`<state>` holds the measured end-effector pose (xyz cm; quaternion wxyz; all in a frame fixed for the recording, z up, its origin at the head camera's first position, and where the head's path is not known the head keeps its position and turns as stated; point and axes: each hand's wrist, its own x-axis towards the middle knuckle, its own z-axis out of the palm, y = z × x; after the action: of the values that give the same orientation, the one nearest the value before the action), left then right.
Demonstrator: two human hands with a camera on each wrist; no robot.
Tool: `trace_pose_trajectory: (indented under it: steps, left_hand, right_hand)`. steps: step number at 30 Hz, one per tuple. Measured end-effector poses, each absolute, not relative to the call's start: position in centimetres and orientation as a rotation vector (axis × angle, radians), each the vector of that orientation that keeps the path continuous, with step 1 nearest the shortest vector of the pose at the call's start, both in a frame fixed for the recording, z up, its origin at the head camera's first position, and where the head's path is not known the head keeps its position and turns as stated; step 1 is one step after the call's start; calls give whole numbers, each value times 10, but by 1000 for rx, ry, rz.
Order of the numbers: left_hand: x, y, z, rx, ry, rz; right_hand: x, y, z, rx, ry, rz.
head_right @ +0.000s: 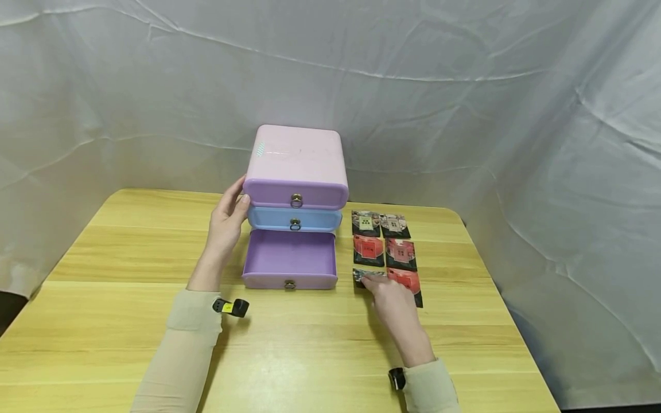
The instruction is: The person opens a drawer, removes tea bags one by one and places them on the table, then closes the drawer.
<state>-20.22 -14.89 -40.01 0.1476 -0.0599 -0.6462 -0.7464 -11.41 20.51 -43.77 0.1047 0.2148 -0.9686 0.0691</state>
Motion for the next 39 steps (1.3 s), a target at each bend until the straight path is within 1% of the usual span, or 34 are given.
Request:
trace_pose_trajectory:
  steps: [11,28,39]
  left_hand:
    - [-204,-148,-402,-197,-1822,-2162]
    - [-204,-148,-402,-204,-1802,-2165]
    - [-205,-149,-403,-204,-1810,-2163]
  right_hand:
    - [-117,206,-436,647,-3044,98]
    - [-119,209,-438,663,-3058,117]
    - [-118,203,-432,693,-2849,318]
